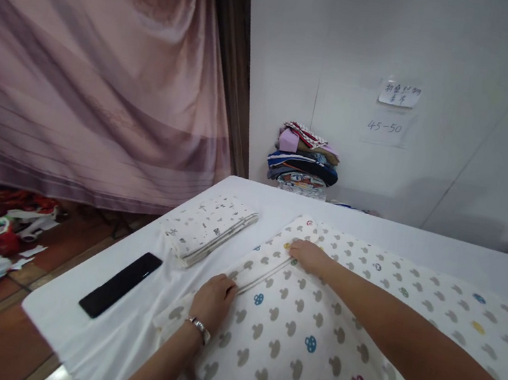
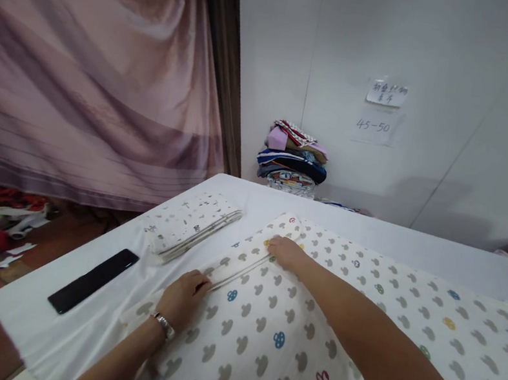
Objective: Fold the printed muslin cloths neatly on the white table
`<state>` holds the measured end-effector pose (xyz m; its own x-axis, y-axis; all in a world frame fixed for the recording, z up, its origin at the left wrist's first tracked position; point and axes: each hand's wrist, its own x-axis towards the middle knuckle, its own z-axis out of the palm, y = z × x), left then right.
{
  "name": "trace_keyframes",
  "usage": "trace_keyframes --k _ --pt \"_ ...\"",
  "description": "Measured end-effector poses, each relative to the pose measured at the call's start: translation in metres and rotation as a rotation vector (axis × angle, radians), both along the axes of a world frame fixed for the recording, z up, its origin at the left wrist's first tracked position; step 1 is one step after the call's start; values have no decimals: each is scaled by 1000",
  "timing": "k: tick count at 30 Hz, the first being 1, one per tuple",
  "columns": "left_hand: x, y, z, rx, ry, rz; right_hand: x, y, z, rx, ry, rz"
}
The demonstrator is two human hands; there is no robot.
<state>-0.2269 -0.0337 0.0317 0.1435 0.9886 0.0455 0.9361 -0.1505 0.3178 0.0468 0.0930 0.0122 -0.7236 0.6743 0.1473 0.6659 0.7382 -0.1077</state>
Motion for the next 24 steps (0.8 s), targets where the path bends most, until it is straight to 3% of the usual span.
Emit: trace_keyframes --k 6,14,19,24 --pt "3 -5 -8 162 171 -99 9 -3 -10 28 -24 3" --pt "-2 -10 -8 153 205 -193 17 -2 -16 30 5 16" --pt "-2 -12 -7 74 288 -173 30 0 -16 -94 211 -196" --pt "0 -11 -10 69 333 -152 38 14 -16 -119 341 -487"
